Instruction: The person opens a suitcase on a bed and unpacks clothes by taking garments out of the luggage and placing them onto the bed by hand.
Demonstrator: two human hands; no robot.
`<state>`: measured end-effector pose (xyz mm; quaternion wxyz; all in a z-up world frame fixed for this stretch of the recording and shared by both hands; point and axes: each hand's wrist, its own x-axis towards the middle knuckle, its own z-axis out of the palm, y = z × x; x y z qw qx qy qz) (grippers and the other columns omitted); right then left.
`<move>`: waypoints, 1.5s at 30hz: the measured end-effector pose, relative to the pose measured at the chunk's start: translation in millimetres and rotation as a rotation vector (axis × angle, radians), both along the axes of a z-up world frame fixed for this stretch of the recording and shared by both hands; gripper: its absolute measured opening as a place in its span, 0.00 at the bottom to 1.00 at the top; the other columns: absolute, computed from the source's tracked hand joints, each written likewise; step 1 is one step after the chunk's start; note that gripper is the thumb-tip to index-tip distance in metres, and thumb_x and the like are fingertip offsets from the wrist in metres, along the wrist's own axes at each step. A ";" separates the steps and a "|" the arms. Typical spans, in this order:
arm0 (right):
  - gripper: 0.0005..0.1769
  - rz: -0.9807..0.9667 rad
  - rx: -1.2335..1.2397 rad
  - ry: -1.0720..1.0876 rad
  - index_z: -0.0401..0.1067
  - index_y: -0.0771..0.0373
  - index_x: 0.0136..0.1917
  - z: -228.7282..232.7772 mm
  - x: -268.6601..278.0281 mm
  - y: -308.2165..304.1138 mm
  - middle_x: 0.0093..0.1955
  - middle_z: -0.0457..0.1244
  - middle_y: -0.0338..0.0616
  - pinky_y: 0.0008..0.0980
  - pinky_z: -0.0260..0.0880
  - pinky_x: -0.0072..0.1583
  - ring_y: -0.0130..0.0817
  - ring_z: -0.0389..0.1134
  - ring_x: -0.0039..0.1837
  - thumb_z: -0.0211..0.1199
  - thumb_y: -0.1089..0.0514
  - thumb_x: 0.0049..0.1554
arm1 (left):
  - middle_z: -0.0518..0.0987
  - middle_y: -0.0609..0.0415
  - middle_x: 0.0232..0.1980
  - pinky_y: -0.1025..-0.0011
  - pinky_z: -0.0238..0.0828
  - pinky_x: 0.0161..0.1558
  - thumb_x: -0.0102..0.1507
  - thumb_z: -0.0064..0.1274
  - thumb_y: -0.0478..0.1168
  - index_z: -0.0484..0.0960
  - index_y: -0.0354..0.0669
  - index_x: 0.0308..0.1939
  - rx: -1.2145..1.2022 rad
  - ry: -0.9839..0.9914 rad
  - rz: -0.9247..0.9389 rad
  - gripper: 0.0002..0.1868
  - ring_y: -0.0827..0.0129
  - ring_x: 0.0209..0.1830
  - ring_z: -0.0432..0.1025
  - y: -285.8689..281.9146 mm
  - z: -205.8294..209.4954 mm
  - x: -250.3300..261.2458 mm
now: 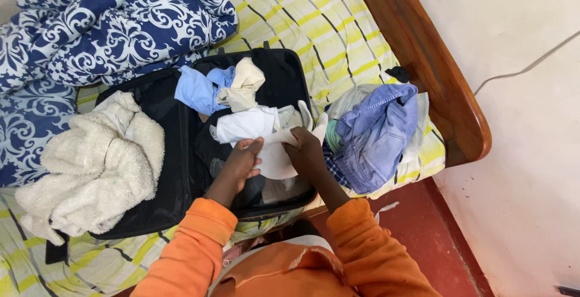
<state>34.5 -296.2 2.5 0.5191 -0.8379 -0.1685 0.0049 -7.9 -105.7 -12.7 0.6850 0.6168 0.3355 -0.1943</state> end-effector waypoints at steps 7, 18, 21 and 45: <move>0.14 0.093 -0.050 -0.060 0.74 0.64 0.49 12.6 7.1 -2.1 0.46 0.69 0.51 0.41 0.71 0.49 0.47 0.73 0.48 0.71 0.58 0.52 | 0.78 0.50 0.53 0.57 0.69 0.50 0.62 0.43 0.71 0.72 0.46 0.67 -0.094 0.097 0.071 0.41 0.60 0.49 0.72 7.9 -10.4 6.8; 0.18 0.269 0.170 0.316 0.75 0.65 0.55 16.3 1.2 -19.2 0.43 0.70 0.42 0.30 0.71 0.45 0.27 0.70 0.41 0.69 0.52 0.56 | 0.84 0.41 0.54 0.51 0.77 0.56 0.66 0.50 0.46 0.78 0.33 0.58 -0.821 0.005 0.281 0.23 0.53 0.49 0.81 17.4 -89.8 14.4; 0.23 0.234 0.227 0.604 0.73 0.66 0.59 24.7 6.6 -31.2 0.44 0.69 0.40 0.29 0.72 0.44 0.25 0.68 0.39 0.66 0.47 0.59 | 0.83 0.38 0.52 0.49 0.79 0.52 0.63 0.51 0.36 0.77 0.27 0.57 -0.717 -0.021 0.338 0.20 0.51 0.46 0.81 16.1 -80.8 21.6; 0.20 -0.095 0.852 0.951 0.69 0.67 0.63 -5.9 -8.2 17.6 0.55 0.70 0.48 0.40 0.75 0.58 0.40 0.72 0.55 0.62 0.63 0.58 | 0.66 0.38 0.72 0.64 0.63 0.64 0.57 0.68 0.48 0.55 0.38 0.78 -0.029 -0.243 -0.441 0.52 0.56 0.70 0.64 58.1 36.6 24.7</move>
